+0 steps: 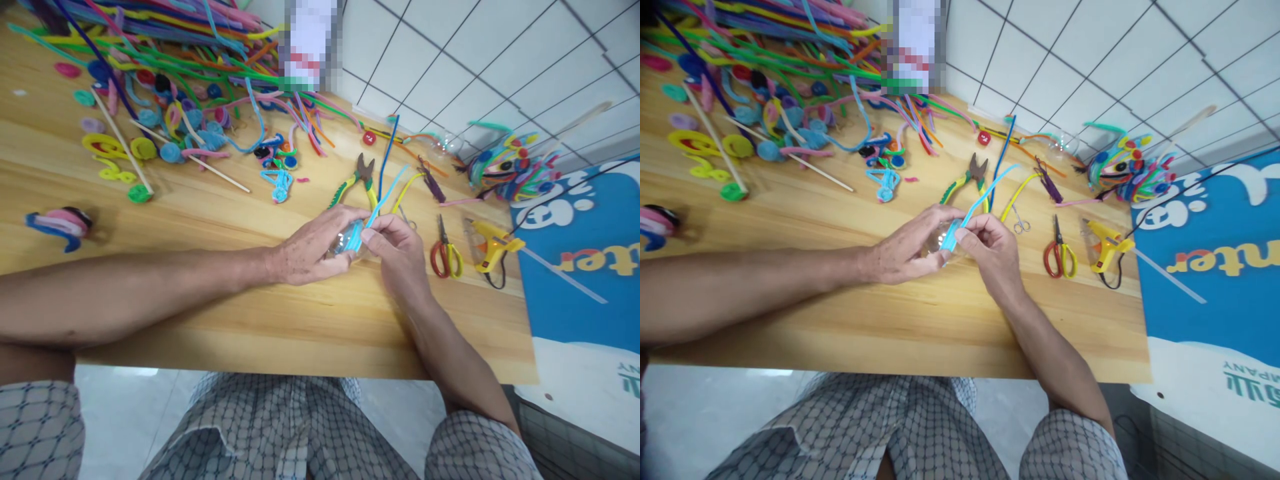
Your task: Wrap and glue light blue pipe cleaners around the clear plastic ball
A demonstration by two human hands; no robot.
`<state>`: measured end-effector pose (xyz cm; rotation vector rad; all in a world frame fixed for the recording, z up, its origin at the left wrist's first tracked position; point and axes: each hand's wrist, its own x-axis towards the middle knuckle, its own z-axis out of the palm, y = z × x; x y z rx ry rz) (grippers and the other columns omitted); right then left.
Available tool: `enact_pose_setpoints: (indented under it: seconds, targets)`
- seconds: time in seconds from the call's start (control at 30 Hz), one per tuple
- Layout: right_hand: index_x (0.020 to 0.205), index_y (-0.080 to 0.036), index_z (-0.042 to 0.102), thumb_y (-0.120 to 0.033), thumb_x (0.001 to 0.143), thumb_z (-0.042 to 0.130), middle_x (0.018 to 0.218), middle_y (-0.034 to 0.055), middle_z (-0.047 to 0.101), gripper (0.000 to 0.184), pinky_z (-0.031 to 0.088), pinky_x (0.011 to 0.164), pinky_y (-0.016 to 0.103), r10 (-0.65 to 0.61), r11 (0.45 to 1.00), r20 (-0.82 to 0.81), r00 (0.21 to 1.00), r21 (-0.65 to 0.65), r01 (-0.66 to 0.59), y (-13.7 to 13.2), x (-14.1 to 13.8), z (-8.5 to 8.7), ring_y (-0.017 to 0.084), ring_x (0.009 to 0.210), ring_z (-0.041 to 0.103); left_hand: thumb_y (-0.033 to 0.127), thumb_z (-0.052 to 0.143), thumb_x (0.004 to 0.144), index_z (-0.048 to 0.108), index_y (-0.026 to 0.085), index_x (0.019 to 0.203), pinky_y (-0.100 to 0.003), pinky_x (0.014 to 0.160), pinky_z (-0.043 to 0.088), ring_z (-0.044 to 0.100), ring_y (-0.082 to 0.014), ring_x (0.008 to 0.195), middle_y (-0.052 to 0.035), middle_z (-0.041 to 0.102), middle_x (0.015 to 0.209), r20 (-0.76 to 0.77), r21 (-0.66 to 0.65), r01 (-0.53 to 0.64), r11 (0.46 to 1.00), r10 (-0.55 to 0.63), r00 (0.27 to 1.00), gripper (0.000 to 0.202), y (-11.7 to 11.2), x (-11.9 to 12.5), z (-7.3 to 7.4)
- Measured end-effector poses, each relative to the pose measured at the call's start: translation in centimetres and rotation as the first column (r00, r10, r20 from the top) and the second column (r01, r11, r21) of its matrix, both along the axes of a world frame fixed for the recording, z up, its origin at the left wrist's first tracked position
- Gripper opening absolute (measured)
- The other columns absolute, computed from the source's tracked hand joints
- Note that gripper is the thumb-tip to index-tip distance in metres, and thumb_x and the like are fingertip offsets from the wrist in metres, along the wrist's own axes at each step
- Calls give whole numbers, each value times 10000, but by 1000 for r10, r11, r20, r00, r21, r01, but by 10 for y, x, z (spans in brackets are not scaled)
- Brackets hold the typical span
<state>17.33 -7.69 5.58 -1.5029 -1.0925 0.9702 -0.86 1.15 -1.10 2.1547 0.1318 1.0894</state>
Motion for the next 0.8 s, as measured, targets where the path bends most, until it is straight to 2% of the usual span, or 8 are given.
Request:
enact_pose_setpoints:
  seconds: [0.23, 0.37, 0.43, 0.53, 0.6, 0.67, 0.73, 0.8]
  targets:
    - [884, -275, 693, -452, 764, 987, 803, -56, 645, 363, 492, 676, 280, -5, 999, -9, 1000, 50, 6, 2, 2, -6, 136, 733, 569, 303, 673, 997, 391, 258, 1718, -589, 1283, 559, 616, -356, 1531, -182, 622, 1637, 6, -38, 12, 999, -12, 1000, 776, 1, 1, -5]
    - [1018, -293, 726, -458, 822, 976, 930, -33, 630, 358, 524, 765, 309, -13, 989, 117, 993, 146, -5, 1, 8, -10, 158, 839, 586, 332, 661, 1012, 430, 308, 1713, -560, 1282, 564, 632, -335, 1505, -136, 649, 1618, 7, -72, 29, 997, -29, 1000, 738, 0, 2, -4]
    - [1113, -305, 757, -444, 872, 949, 1026, -7, 663, 338, 550, 850, 342, -26, 977, 230, 973, 211, -24, 1, 14, -12, 183, 934, 623, 311, 659, 1012, 454, 317, 1696, -564, 1272, 568, 631, -335, 1503, -136, 651, 1609, 9, -74, 34, 997, -33, 999, 714, 0, 2, -3]
    - [1240, -328, 774, -512, 909, 919, 1270, 51, 715, 405, 584, 999, 423, -40, 955, 369, 928, 287, -73, 4, 25, -17, 260, 1206, 673, 281, 655, 1013, 469, 286, 1667, -598, 1253, 570, 611, -348, 1516, -165, 640, 1587, 1, -38, 36, 999, -36, 999, 679, 2, 1, -3]
    - [1281, -346, 778, -590, 941, 876, 1449, 75, 698, 430, 593, 1086, 491, -21, 944, 420, 907, 308, -120, 7, 31, -19, 309, 1383, 653, 301, 651, 1027, 481, 274, 1649, -607, 1250, 568, 600, -353, 1521, -175, 635, 1573, 4, -14, 42, 999, -42, 999, 646, 2, 1, -4]
    - [1273, -354, 793, -632, 977, 827, 1551, 80, 676, 407, 604, 1123, 531, 18, 940, 432, 902, 301, -163, 9, 34, -20, 329, 1467, 639, 338, 653, 1041, 498, 268, 1635, -605, 1256, 564, 592, -358, 1528, -179, 635, 1568, 22, -6, 44, 999, -44, 999, 617, 3, 2, -5]
    - [1233, -349, 811, -635, 999, 809, 1541, 79, 706, 369, 633, 1106, 525, 58, 943, 402, 914, 278, -182, 10, 35, -20, 323, 1469, 659, 359, 650, 1053, 509, 271, 1626, -603, 1265, 559, 586, -356, 1538, -176, 635, 1574, 37, -5, 39, 999, -39, 999, 597, 2, 2, -5]
    - [1183, -333, 823, -621, 1003, 817, 1448, 72, 776, 340, 658, 1074, 497, 82, 951, 347, 934, 253, -177, 10, 35, -19, 305, 1411, 710, 359, 648, 1057, 506, 278, 1626, -607, 1275, 551, 580, -354, 1547, -174, 630, 1585, 47, -1, 40, 999, -40, 998, 592, 2, 2, -5]
